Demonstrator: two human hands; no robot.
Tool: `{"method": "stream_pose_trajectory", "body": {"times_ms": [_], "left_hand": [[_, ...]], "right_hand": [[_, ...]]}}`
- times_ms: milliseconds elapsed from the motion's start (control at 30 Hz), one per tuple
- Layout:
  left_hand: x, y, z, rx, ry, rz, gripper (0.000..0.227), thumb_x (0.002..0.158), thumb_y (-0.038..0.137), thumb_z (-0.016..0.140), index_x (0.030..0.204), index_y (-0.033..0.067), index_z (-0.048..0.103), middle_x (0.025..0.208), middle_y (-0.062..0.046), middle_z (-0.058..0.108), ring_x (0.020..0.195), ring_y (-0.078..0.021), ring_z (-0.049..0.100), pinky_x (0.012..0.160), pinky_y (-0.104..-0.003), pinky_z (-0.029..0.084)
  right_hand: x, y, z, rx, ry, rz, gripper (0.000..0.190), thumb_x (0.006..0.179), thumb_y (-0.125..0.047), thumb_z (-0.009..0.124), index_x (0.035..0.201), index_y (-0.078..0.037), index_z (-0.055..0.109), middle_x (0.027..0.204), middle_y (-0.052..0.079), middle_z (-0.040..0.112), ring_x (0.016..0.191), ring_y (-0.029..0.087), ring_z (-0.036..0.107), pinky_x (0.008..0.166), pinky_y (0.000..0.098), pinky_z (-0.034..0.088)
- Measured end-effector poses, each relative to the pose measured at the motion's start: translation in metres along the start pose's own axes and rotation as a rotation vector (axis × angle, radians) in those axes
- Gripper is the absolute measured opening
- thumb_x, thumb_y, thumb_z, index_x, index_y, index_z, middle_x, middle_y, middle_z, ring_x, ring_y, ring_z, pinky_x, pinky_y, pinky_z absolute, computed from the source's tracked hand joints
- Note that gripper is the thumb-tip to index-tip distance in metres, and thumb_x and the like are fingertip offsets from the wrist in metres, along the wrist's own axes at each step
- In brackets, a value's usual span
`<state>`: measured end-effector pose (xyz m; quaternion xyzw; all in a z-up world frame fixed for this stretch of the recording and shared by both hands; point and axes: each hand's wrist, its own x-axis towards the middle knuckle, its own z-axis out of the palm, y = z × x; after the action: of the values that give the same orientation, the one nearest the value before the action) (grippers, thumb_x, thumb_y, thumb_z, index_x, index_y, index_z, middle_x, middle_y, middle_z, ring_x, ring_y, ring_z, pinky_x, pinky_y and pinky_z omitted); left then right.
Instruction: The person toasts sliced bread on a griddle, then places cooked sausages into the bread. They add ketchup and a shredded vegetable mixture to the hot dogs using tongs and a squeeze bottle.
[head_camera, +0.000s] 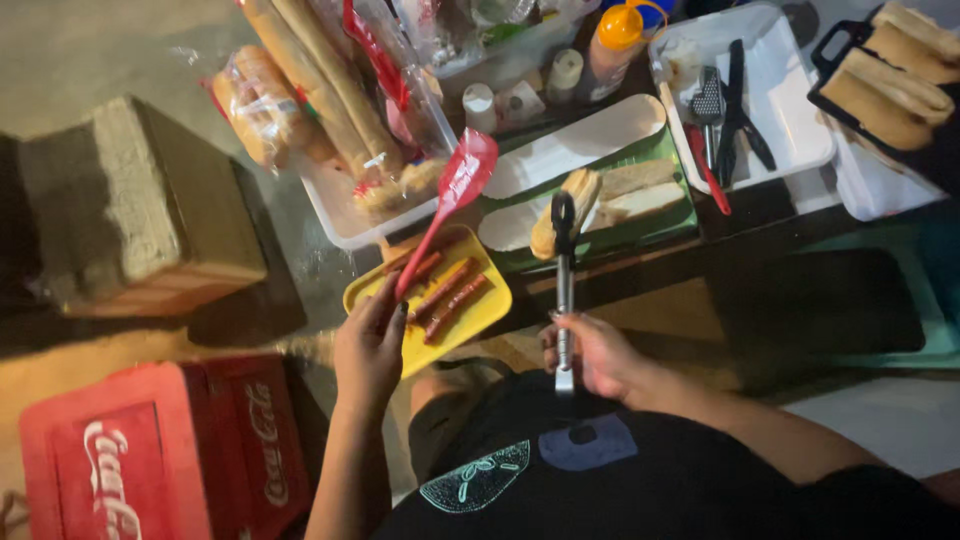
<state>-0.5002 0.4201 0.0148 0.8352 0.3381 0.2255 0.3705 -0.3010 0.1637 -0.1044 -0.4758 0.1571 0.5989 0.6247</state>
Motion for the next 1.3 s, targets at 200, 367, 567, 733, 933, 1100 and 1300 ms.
{"method": "stream_pose_trajectory", "body": {"times_ms": [200,367,567,733,933,1100,1300], "left_hand": [[0.030,-0.050,-0.047,-0.004,-0.192,0.076,0.045,0.093,0.010,0.067,0.138,0.0130,0.065,0.097,-0.015,0.070,0.088,-0.0304,0.070,0.078,-0.038,0.055],[0.065,-0.084,-0.094,0.019,-0.349,0.126,0.048,0.091,0.009,0.068,0.138,0.0149,0.064,0.096,-0.013,0.070,0.083,-0.0268,0.070,0.075,-0.036,0.055],[0.069,-0.123,-0.127,-0.041,-0.365,0.130,0.050,0.089,0.007,0.067,0.138,0.0161,0.065,0.093,-0.011,0.069,0.079,-0.0229,0.070,0.074,-0.034,0.055],[0.073,-0.142,-0.126,-0.174,-0.361,0.125,0.042,0.093,0.012,0.067,0.134,0.0162,0.067,0.097,-0.008,0.070,0.078,-0.0187,0.069,0.073,-0.031,0.055],[0.084,-0.154,-0.129,-0.101,-0.401,0.111,0.043,0.093,0.016,0.068,0.137,0.0183,0.067,0.083,-0.010,0.063,0.070,-0.0195,0.062,0.068,-0.033,0.051],[0.095,-0.161,-0.135,-0.130,-0.413,0.133,0.043,0.093,0.016,0.067,0.136,0.0195,0.067,0.082,-0.010,0.062,0.067,-0.0202,0.062,0.067,-0.033,0.052],[0.100,-0.169,-0.141,-0.137,-0.412,0.165,0.043,0.093,0.015,0.067,0.136,0.0178,0.066,0.084,-0.010,0.064,0.071,-0.0204,0.064,0.069,-0.033,0.052]], "right_hand": [[0.055,0.059,0.047,0.209,0.120,-0.152,0.017,0.092,-0.028,0.067,0.096,-0.012,0.065,0.079,0.008,0.070,0.064,0.024,0.068,0.057,0.0415,0.056],[0.123,0.047,0.093,0.339,0.224,-0.339,0.018,0.096,-0.025,0.067,0.092,-0.007,0.063,0.074,0.009,0.064,0.061,0.028,0.066,0.059,0.0468,0.060],[0.127,0.027,0.142,0.332,0.330,-0.529,0.011,0.097,-0.016,0.065,0.095,-0.006,0.061,0.071,0.006,0.058,0.056,0.026,0.062,0.054,0.0487,0.059],[0.109,0.003,0.189,0.278,0.542,-0.543,0.007,0.096,-0.014,0.066,0.096,-0.007,0.063,0.075,0.005,0.065,0.061,0.024,0.065,0.053,0.0440,0.058],[0.116,-0.017,0.213,0.496,0.435,-0.400,0.035,0.103,-0.032,0.064,0.095,-0.002,0.046,0.072,0.013,0.054,0.061,0.034,0.069,0.053,0.0445,0.062],[0.133,-0.031,0.218,0.463,0.437,-0.421,0.029,0.100,-0.029,0.061,0.110,-0.003,0.056,0.086,0.016,0.062,0.062,0.033,0.067,0.055,0.0406,0.062],[0.139,-0.031,0.220,0.518,0.442,-0.486,0.037,0.098,-0.031,0.067,0.111,0.002,0.057,0.085,0.014,0.060,0.065,0.032,0.069,0.058,0.0411,0.065]]}}
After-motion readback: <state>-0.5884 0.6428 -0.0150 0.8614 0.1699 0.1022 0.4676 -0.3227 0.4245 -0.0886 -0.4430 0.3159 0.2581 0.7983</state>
